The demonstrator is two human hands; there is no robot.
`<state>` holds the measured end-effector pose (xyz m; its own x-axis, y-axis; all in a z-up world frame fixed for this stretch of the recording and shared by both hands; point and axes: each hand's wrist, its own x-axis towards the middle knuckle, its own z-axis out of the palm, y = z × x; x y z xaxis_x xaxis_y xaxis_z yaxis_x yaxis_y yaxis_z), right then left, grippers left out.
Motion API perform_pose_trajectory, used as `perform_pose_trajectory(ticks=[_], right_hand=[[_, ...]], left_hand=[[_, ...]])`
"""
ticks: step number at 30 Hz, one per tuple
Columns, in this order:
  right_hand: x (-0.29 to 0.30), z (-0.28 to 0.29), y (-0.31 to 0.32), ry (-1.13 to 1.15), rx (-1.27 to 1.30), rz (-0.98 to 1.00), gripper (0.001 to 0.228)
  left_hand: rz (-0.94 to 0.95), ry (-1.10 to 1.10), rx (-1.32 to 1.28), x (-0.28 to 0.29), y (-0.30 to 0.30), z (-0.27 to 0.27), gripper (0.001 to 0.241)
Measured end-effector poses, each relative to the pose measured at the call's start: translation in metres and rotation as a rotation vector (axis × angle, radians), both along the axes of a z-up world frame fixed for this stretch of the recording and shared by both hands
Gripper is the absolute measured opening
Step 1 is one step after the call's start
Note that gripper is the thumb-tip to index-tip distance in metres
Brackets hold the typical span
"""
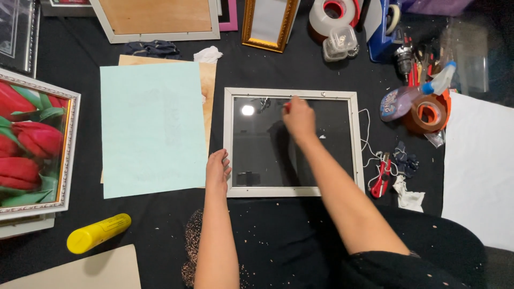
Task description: The person wipes a rectangular mirror with a dark cloth, then uses a brush to sweep the surface. The person sits on the floor and handles the mirror and tools directly.
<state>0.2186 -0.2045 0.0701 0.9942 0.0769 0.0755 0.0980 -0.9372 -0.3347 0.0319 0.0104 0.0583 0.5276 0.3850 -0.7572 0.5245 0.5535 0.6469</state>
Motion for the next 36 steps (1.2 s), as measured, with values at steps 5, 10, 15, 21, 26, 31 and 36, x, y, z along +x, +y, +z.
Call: perform_pose_trajectory(ticks=[5,10,15,21,26,31,36], right_hand=[[-0.01,0.016,0.119,0.148,0.513,0.048,0.014],[0.007,0.023,0.124,0.291,0.854,-0.15,0.016],[0.022,-0.006,0.045,0.353,0.798,-0.309,0.038],[0.034,-0.007,-0.114,0.206,0.641,-0.415,0.041],[0.042,0.01,-0.234,-0.221,0.22,-0.452,0.026],[0.045,-0.005,-0.225,-0.153,0.346,-0.347,0.017],[0.044,0.018,-0.216,-0.414,0.056,-0.107,0.008]], left_hand=[[0.005,0.033,-0.007,-0.001,0.004,-0.001,0.034],[0.006,0.047,-0.018,0.002,0.004,-0.001,0.033],[-0.015,0.045,-0.008,0.005,0.004,-0.002,0.034],[-0.033,0.026,-0.003,0.005,0.003,0.002,0.033],[-0.041,-0.002,0.016,0.004,0.002,-0.017,0.034],[-0.053,0.003,0.034,0.003,-0.001,0.001,0.035],[-0.042,0.002,0.06,0.003,0.003,-0.013,0.035]])
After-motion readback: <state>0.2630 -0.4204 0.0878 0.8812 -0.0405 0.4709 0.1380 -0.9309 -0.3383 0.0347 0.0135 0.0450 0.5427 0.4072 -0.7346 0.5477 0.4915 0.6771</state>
